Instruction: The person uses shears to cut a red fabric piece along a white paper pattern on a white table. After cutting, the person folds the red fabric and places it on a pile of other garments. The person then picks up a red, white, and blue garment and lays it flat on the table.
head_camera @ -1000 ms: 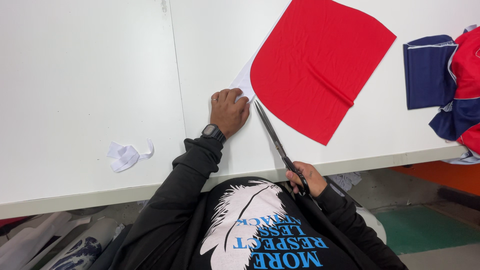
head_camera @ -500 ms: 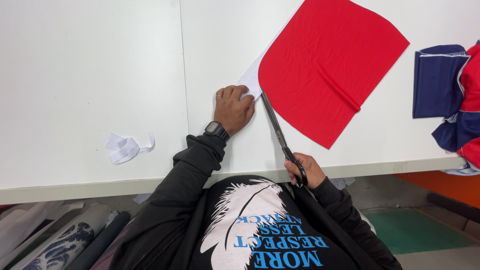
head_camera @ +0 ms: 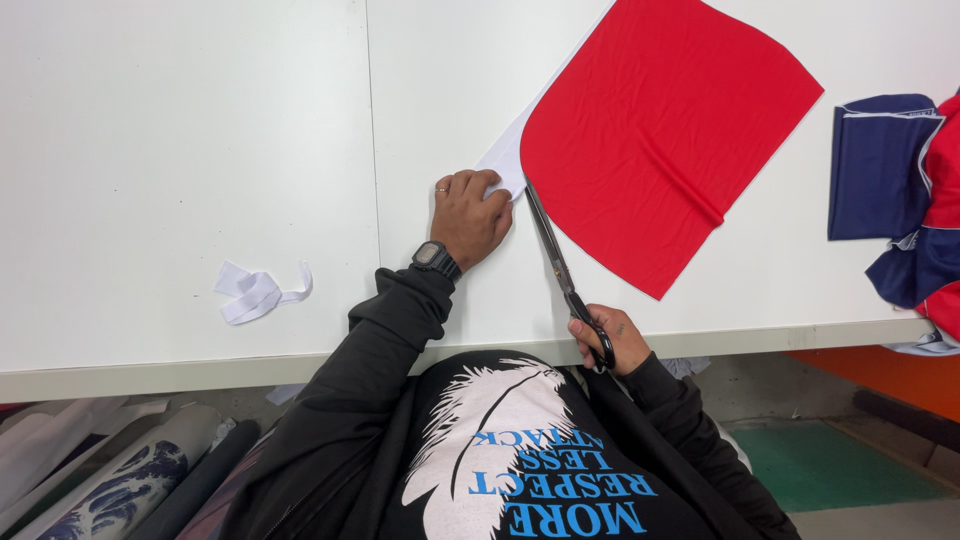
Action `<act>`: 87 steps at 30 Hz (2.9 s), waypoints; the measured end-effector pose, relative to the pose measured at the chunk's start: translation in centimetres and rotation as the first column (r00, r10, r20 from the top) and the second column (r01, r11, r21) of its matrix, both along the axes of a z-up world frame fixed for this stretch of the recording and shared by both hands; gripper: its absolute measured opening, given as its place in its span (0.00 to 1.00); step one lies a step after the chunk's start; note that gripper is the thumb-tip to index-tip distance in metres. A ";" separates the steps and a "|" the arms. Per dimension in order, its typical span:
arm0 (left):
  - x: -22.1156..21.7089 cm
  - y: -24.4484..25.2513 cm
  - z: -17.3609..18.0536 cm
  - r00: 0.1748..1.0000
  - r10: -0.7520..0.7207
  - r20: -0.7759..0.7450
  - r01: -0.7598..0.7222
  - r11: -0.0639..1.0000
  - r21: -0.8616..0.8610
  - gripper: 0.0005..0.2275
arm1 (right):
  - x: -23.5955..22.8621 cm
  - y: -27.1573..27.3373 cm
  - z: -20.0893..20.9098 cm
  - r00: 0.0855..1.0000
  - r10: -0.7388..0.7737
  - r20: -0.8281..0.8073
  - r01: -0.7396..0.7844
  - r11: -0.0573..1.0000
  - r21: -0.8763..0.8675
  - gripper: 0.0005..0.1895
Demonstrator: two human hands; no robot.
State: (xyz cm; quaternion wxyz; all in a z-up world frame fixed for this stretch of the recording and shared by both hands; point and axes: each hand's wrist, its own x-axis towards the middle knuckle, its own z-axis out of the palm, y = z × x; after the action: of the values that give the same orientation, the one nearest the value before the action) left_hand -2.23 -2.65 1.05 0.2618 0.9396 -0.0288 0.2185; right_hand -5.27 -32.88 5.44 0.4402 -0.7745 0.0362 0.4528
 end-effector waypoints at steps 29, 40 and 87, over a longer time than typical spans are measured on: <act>0.1 0.2 -0.2 0.999 0.042 0.027 -0.039 0.992 -0.117 0.03 | -1.3 2.6 -0.4 0.985 -0.159 -0.061 0.164 0.983 0.082 0.25; 0.2 0.4 -0.5 0.999 0.043 0.027 -0.037 0.979 -0.203 0.03 | -2.2 3.3 -0.1 0.976 -0.186 -0.117 0.203 0.965 0.165 0.23; 0.8 2.3 -0.6 1.000 -0.003 -0.010 0.000 0.951 -0.309 0.06 | -3.8 9.0 -0.9 0.950 -0.311 -0.041 0.313 0.942 0.119 0.26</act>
State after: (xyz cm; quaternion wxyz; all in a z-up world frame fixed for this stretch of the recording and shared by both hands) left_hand -1.47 -0.38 0.48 0.4058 0.8882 0.0066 0.2154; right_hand -9.09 -23.88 4.54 0.5534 -0.7250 0.1348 0.3873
